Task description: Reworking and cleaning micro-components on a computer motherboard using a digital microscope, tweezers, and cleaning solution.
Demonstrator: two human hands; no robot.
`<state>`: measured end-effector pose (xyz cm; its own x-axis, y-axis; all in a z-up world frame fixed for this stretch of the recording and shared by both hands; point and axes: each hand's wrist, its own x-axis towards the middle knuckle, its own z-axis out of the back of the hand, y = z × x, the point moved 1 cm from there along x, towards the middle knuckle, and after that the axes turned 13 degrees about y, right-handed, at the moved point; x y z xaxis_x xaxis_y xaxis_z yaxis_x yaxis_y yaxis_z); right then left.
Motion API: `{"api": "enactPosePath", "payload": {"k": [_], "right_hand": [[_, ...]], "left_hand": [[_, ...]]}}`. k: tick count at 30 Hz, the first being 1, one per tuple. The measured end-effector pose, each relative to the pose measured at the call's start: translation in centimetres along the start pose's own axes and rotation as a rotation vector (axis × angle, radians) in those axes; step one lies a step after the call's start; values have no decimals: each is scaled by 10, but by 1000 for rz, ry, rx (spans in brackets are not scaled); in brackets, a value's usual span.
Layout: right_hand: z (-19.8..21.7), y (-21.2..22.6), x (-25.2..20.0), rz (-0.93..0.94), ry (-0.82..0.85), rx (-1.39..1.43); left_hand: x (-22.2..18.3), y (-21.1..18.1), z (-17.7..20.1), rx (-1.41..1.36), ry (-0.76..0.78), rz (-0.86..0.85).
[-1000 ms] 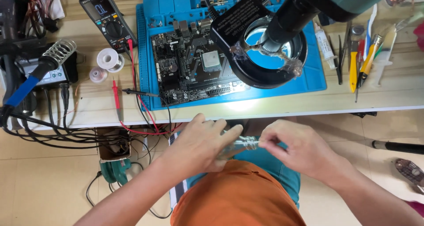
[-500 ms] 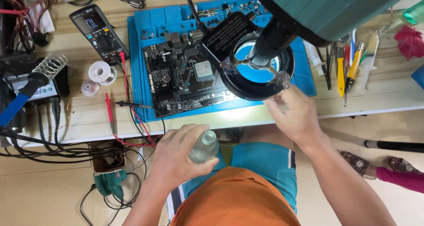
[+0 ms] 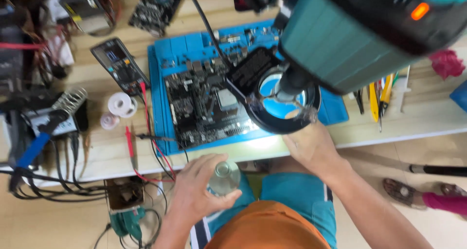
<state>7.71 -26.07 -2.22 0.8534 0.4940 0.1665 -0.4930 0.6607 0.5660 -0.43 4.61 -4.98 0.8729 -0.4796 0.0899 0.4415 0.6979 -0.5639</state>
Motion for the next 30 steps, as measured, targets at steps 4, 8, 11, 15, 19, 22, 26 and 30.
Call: {"api": "enactPosePath", "payload": {"k": [4,8,11,15,19,22,26,30], "right_hand": [[-7,-12,7,-7,-54,-61],[-18,-26,5,-123,-45,-137],[-23,-32,2,-213,-29,-179],[-26,-30,-2,-42,-187,-130],[-31,-36,-6,-20,-199,-143],[-31,-37,-6,22,-192,-155],[-34,-38,-3,-49,-101,-163],[-55,-63,-7,71,-92,-479]], "left_hand": [[1,-2,8,-84,38,60],[0,4,5,-128,61,153],[2,3,7,-157,78,172],[7,-9,18,-214,170,308],[9,-19,26,-235,115,316],[10,-23,32,-281,161,396],[12,-23,35,-306,202,403],[12,-18,30,-269,211,379]]}}
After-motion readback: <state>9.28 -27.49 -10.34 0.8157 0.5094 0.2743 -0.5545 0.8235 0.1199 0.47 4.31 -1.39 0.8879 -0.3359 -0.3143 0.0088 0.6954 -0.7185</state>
